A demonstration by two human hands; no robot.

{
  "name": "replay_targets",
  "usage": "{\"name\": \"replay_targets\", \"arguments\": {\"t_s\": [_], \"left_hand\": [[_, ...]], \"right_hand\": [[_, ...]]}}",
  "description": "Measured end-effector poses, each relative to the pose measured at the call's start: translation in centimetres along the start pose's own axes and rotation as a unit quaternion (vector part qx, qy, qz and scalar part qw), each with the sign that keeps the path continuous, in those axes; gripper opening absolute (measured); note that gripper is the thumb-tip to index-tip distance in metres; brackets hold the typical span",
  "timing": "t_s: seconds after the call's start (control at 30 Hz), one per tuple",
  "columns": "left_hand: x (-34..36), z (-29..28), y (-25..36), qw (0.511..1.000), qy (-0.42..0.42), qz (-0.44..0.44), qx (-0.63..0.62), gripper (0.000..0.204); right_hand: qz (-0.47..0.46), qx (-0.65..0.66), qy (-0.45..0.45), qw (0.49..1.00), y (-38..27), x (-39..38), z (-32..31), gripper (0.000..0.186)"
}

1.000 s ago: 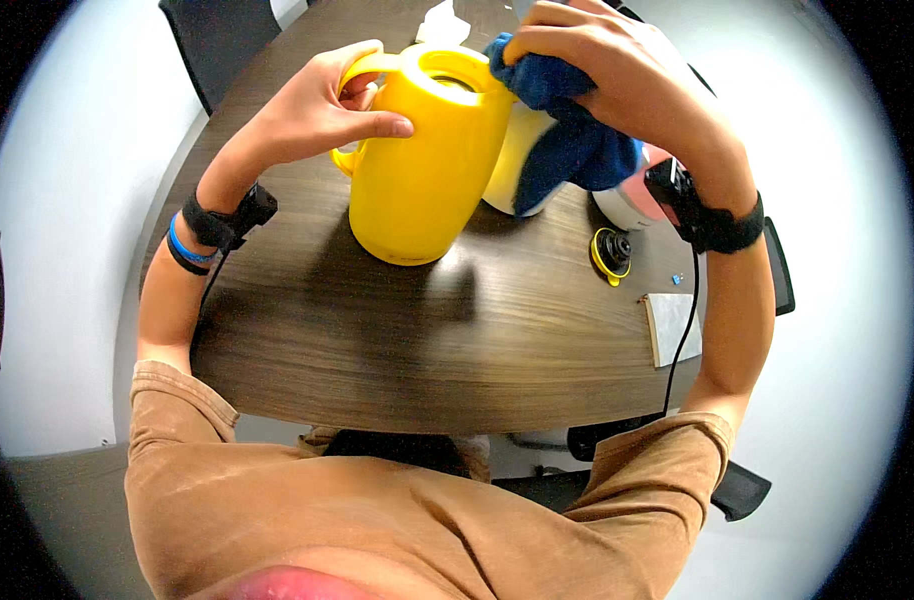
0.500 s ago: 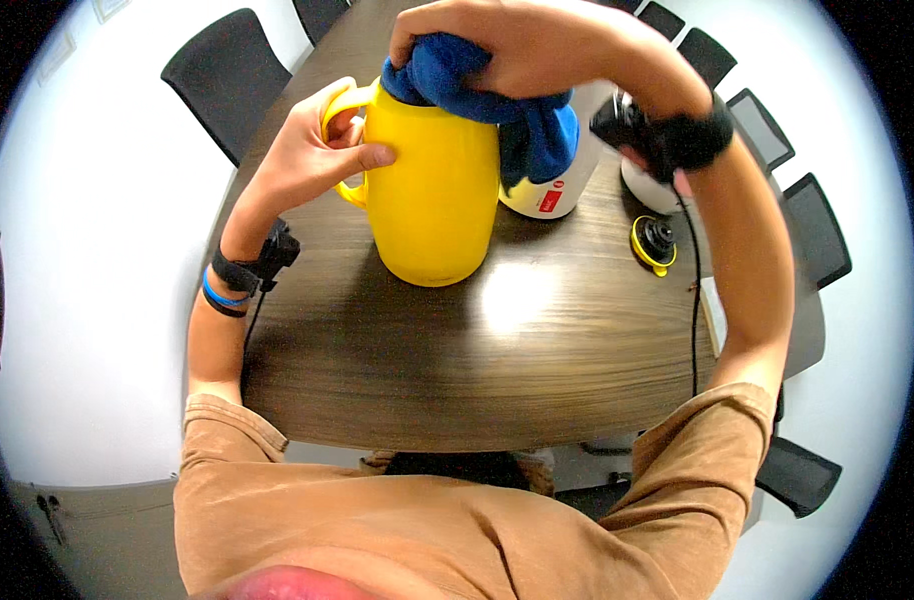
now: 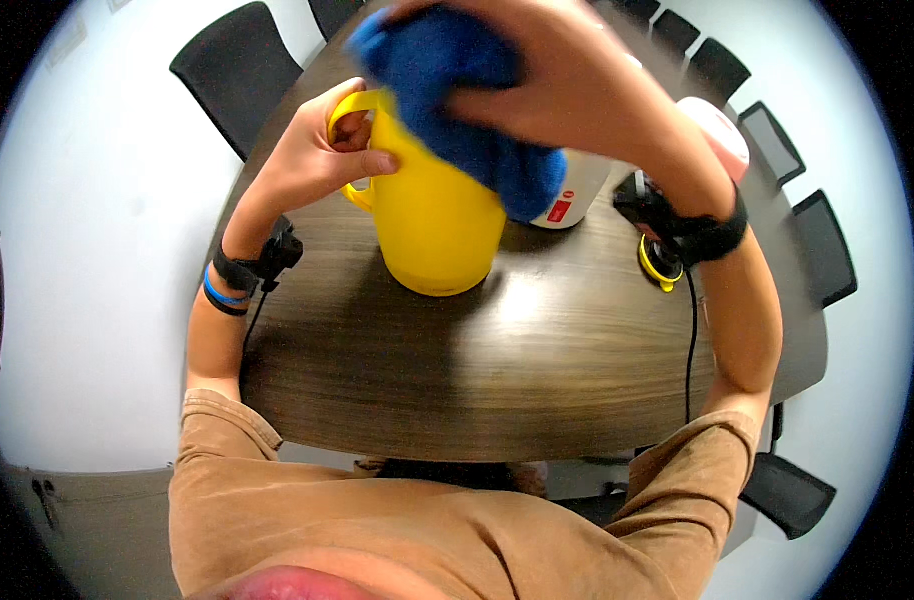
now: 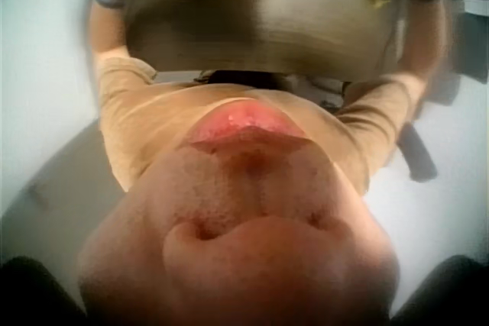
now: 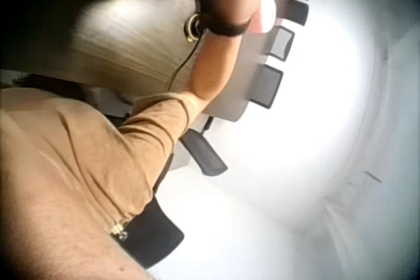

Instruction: The person wipes the exterior and interior of a white thermos and a yellow thermos using a blue cloth. They remove the lids, wipe the inside and outside surfaces, and replace the lids. The task is performed at a table in a room with chairs and wall-mounted documents.

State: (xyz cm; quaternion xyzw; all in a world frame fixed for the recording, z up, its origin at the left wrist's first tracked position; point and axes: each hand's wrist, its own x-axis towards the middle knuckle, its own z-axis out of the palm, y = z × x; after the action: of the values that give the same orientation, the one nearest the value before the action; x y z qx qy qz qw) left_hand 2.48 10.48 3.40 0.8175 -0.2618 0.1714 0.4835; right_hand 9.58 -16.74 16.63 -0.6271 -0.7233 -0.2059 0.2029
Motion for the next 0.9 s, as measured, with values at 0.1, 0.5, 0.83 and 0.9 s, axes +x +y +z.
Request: {"name": "replay_targets", "arguments": {"t_s": [0.1,0.5,0.83,0.9], "left_hand": [[-0.7,-0.6,0.5,0.985,0.042,0.089,0.142,0.042],[-0.7,-0.6,-0.2,1.000,0.010,0.016,-0.007,0.043],[-0.6,-0.3,0.3,1.000,0.028,-0.012,0.002,0.047],[-0.5,-0.2,-0.3,0.999,0.032,-0.006,0.041,0.045]], "right_hand": [[0.014,-0.011,-0.078,0.997,-1.3,3.1,3.8,0.057],[0.092,-0.033,0.164,0.982,1.8,-4.3,4.7,0.068],[0.199,-0.066,0.189,0.959,-3.4,-14.6,13.7,0.079],[0.273,0.040,0.102,0.956,-4.2,-16.9,14.5,0.077]]}}
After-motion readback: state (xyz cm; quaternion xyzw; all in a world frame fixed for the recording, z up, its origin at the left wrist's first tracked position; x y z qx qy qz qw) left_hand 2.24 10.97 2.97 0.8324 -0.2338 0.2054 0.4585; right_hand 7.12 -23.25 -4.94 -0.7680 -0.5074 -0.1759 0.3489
